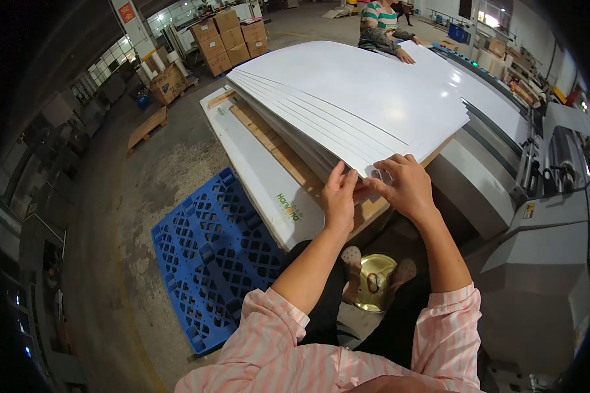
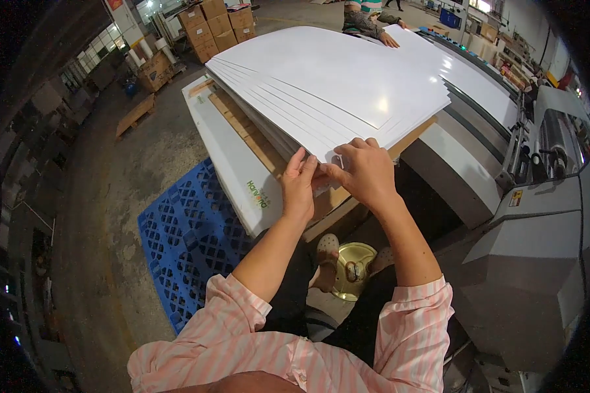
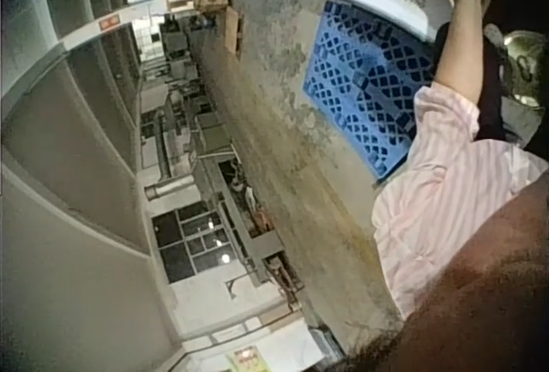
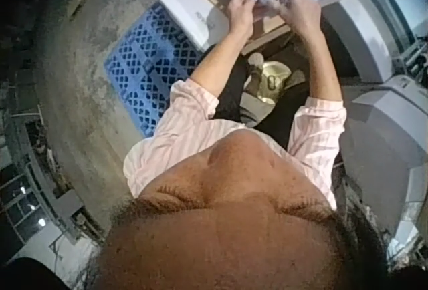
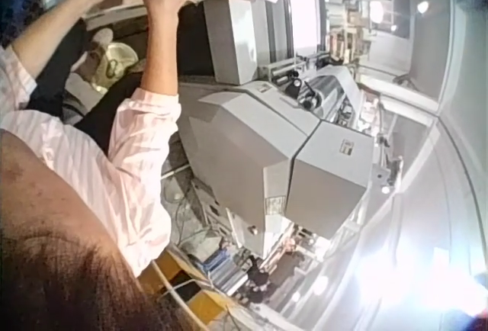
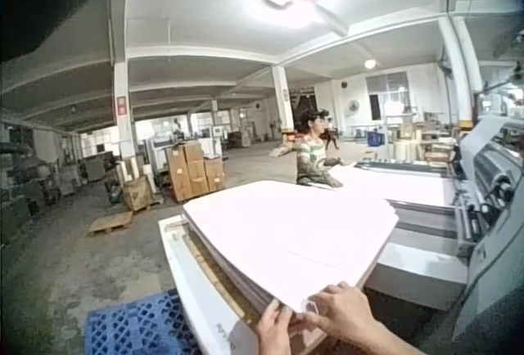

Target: The recorder sorts and aligns large white paper sheets before feeding them into an industrial processing machine.

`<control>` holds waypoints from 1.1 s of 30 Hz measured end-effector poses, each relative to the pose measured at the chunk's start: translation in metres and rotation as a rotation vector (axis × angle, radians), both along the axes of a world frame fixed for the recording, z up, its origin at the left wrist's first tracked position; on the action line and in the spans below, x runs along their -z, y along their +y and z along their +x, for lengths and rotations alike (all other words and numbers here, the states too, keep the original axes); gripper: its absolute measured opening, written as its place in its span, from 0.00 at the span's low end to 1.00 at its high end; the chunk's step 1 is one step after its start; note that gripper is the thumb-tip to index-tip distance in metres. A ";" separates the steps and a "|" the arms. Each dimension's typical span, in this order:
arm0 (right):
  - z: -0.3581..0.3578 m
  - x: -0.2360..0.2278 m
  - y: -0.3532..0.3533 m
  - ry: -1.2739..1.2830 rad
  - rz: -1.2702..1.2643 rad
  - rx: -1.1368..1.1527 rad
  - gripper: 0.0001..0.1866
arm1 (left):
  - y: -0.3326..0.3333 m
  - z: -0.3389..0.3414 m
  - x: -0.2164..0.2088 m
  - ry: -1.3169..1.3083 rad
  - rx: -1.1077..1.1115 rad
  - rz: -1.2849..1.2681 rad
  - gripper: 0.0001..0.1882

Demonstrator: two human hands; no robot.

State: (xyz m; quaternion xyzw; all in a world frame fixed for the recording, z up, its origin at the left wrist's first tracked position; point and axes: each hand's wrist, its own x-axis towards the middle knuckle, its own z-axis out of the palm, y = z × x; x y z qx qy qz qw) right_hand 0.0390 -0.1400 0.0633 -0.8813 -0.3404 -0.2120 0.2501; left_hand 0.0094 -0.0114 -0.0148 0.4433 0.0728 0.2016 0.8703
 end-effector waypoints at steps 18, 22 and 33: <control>0.014 0.004 0.006 -0.456 -0.035 -0.001 0.10 | 0.002 0.001 -0.002 0.025 -0.025 0.031 0.27; 0.025 0.009 -0.006 -0.426 -0.057 -0.140 0.10 | -0.004 0.000 -0.006 0.029 -0.099 0.039 0.27; 0.040 0.015 0.003 0.751 0.622 -0.149 0.13 | -0.005 0.002 0.006 0.065 -0.073 0.363 0.17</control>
